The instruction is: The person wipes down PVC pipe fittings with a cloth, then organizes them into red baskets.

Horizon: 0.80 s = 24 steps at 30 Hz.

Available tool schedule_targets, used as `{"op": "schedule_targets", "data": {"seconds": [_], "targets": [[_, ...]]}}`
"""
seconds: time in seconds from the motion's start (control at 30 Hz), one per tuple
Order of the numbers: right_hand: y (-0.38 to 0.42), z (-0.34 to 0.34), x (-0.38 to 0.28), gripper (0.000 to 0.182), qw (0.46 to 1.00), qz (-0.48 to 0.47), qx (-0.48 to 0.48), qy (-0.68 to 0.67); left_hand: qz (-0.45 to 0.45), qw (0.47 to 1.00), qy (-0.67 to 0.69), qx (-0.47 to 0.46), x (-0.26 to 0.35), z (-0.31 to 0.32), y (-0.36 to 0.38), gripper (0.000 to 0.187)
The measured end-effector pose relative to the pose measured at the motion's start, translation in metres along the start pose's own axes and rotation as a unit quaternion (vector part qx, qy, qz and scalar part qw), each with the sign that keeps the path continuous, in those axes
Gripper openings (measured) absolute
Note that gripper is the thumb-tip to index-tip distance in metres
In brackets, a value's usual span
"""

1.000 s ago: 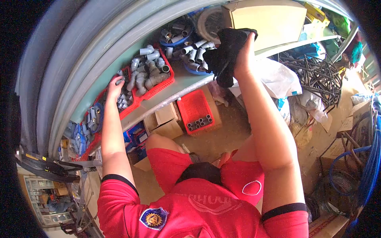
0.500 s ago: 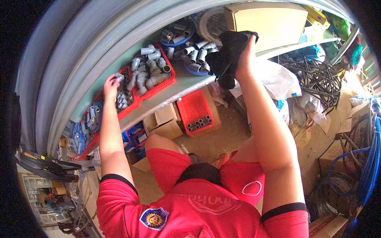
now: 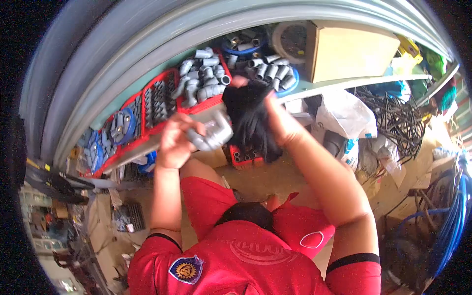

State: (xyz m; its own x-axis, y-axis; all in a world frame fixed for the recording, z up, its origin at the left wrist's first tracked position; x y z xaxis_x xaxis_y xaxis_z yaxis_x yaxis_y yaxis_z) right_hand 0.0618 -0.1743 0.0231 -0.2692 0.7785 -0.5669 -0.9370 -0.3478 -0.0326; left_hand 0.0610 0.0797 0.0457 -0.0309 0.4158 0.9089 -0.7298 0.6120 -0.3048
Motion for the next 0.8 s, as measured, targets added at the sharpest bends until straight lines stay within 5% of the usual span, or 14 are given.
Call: {"op": "schedule_targets", "data": {"seconds": [0.07,0.13,0.2,0.27,0.37,0.53,0.63,0.8], "targets": [[0.023,0.031,0.016,0.067,0.955,0.008,-0.118,0.271,-0.05,0.996,-0.023,-0.064,-0.008,0.016,0.009,0.052],[0.027,0.033,0.035,0.058,0.981,0.006,-0.04,0.19,-0.003,0.997,-0.052,-0.062,-0.01,0.02,0.015,0.056],[0.03,0.033,0.039,0.043,0.967,-0.046,0.041,0.249,-0.028,0.995,-0.037,0.091,-0.009,0.028,0.02,0.061],[0.031,0.033,0.03,0.03,0.899,-0.121,0.077,0.413,0.002,0.985,-0.013,0.174,-0.019,0.04,0.017,0.067],[0.031,0.029,0.024,0.032,0.852,-0.182,0.095,0.481,-0.038,0.984,0.035,0.171,-0.055,0.06,0.019,0.053],[0.03,0.011,0.028,0.046,0.91,-0.131,0.341,0.197,0.045,0.979,-0.071,0.187,-0.067,0.092,0.006,0.038],[0.033,0.018,0.021,0.058,0.971,-0.079,0.224,-0.037,0.044,0.978,-0.092,0.184,-0.062,0.09,0.001,0.034],[0.035,0.011,-0.018,0.089,0.973,-0.173,0.138,-0.07,0.098,0.97,0.031,0.219,-0.054,0.07,-0.001,0.036]]}}
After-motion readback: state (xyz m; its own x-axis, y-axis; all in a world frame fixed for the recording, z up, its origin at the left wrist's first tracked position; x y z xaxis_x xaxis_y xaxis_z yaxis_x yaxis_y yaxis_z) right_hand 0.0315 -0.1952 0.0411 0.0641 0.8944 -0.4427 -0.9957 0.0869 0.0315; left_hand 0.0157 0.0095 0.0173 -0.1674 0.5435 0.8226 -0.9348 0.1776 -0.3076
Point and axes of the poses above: each hand's wrist, its own y-axis away from the middle knuckle, its own z-axis out of the palm, x = y × z, the point moved 2 cm from there along -y, towards the middle knuckle, and after that the axes turned 1 degree about -x, right-handed, at the moved point
